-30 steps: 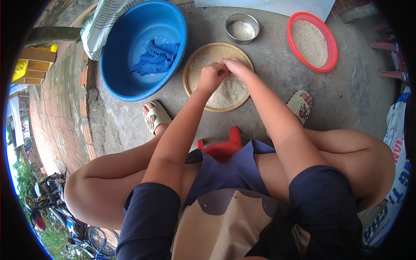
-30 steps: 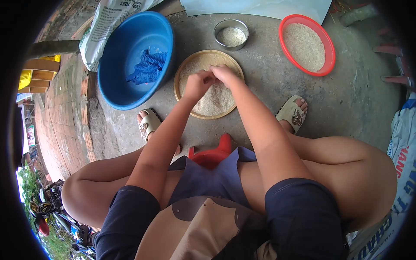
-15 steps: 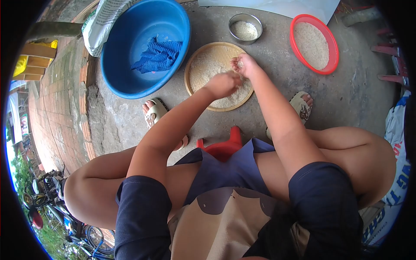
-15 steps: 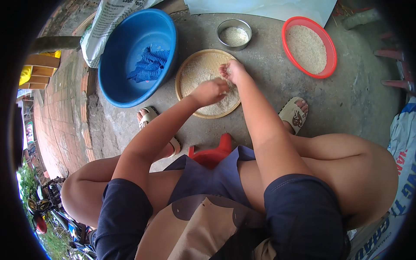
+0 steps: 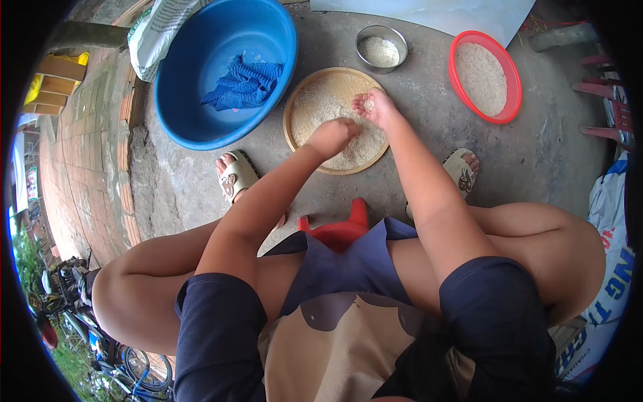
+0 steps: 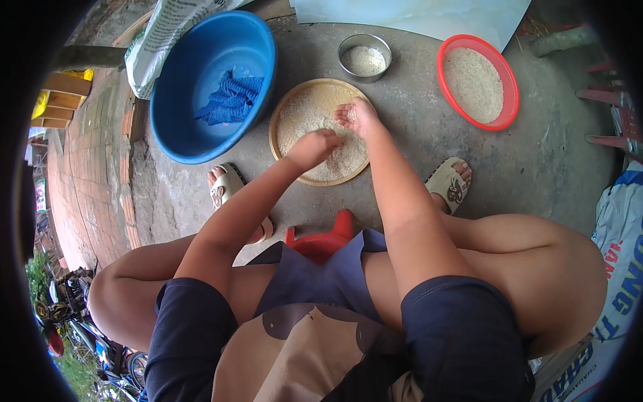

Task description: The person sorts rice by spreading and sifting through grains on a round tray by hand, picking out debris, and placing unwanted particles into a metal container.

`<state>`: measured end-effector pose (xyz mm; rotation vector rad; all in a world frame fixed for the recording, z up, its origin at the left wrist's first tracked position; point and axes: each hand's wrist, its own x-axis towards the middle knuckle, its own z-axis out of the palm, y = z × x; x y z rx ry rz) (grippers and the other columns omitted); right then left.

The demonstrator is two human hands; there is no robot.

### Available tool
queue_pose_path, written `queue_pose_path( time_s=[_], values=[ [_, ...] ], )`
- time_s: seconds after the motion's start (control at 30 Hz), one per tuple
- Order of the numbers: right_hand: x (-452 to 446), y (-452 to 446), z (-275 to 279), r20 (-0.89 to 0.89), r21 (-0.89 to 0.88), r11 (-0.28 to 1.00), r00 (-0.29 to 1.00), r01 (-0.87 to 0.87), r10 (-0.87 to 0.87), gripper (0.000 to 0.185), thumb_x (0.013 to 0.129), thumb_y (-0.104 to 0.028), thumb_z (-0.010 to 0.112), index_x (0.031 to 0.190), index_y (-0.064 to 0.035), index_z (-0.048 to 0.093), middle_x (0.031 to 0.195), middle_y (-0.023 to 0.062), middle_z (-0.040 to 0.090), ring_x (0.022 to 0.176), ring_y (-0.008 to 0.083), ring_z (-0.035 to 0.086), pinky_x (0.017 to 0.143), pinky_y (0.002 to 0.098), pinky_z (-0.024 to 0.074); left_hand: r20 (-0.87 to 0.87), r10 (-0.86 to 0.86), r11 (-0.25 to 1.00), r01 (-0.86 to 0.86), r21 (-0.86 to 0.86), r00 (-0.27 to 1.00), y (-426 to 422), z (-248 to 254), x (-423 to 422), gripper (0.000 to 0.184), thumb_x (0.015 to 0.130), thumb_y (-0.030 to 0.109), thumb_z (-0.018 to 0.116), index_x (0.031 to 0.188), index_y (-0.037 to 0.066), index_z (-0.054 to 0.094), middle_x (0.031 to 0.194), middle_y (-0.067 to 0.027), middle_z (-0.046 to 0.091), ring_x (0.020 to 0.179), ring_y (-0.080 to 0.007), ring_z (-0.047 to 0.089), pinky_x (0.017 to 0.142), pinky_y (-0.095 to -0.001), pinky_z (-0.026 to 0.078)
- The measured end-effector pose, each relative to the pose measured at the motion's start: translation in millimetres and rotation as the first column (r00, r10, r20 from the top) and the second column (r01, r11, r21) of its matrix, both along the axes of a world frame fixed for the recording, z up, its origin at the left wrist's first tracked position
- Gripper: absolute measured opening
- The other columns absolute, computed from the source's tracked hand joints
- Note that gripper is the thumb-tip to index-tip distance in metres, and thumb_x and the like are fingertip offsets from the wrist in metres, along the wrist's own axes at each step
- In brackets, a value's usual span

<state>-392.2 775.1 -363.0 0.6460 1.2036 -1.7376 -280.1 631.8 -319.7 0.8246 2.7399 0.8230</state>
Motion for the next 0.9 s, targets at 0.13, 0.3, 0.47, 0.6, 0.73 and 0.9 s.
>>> queue_pose_path(
  time_s=[0.13,0.3,0.47,0.6,0.73,0.9],
  values=[
    [1.3,-0.6,-2.4,-0.039,-0.080,0.994,0.996,-0.079,0.076,0.038,0.094,-0.028,0.036,0.094,0.0027,0.059,0.085,0.0129,0.063,0.078,0.0245,0.062,0.069,0.0324,0.0525,-0.015,0.330,0.899,-0.309,0.310,0.944,3.3,19.7,-21.2,0.014,0.076,0.008,0.066,0.090,0.008,0.065,0.090,-0.0103,0.065,0.082,-0.0316,0.063,0.075,-0.0396,0.051],
    [2.8,-1.8,-1.2,0.050,-0.216,0.975,0.998,0.041,-0.031,0.027,0.092,-0.023,0.043,0.088,-0.0002,0.057,0.081,0.0088,0.061,0.071,0.0196,0.058,0.065,0.0304,0.0514,-0.281,0.391,0.916,-0.341,0.210,0.877,17.4,37.0,-26.2,0.017,0.075,0.009,0.066,0.092,0.010,0.065,0.096,-0.0071,0.062,0.088,-0.0274,0.061,0.074,-0.0383,0.051],
    [-21.2,-6.7,-4.1,0.163,-0.015,0.967,0.955,0.255,-0.249,0.027,0.092,-0.023,0.042,0.086,-0.0001,0.055,0.075,0.0084,0.059,0.060,0.0170,0.056,0.056,0.0280,0.0496,-0.153,0.238,0.971,-0.236,0.032,0.959,15.6,26.1,-14.4,0.022,0.074,0.011,0.065,0.096,0.010,0.064,0.097,-0.0059,0.061,0.090,-0.0263,0.060,0.078,-0.0369,0.051],
    [-27.2,-0.8,-6.6,0.166,0.026,0.942,0.928,0.334,-0.333,0.027,0.094,-0.025,0.042,0.092,-0.0010,0.054,0.080,0.0075,0.057,0.064,0.0150,0.054,0.056,0.0246,0.0489,-0.100,-0.044,0.999,0.043,-0.015,0.994,20.0,-2.5,12.7,0.023,0.074,0.014,0.065,0.096,0.008,0.061,0.097,-0.0064,0.058,0.094,-0.0250,0.058,0.078,-0.0360,0.052],
    [-22.0,-1.6,-4.0,0.132,0.036,0.939,0.930,0.342,-0.343,0.029,0.094,-0.022,0.039,0.087,0.0012,0.054,0.074,0.0087,0.057,0.059,0.0163,0.054,0.054,0.0274,0.0480,-0.052,0.026,0.996,-0.031,-0.087,0.998,36.3,-20.5,25.7,0.023,0.074,0.011,0.062,0.096,0.006,0.059,0.096,-0.0076,0.057,0.096,-0.0253,0.058,0.077,-0.0371,0.052],
    [-17.0,-4.4,-4.6,0.096,0.058,0.964,0.959,0.260,-0.265,0.030,0.094,-0.023,0.037,0.089,0.0010,0.055,0.077,0.0096,0.057,0.066,0.0180,0.055,0.061,0.0306,0.0487,0.053,0.017,0.999,-0.015,-0.035,0.998,40.0,-21.5,14.0,0.017,0.075,0.009,0.061,0.092,0.006,0.060,0.091,-0.0098,0.059,0.090,-0.0278,0.061,0.077,-0.0376,0.052]
  ],
)
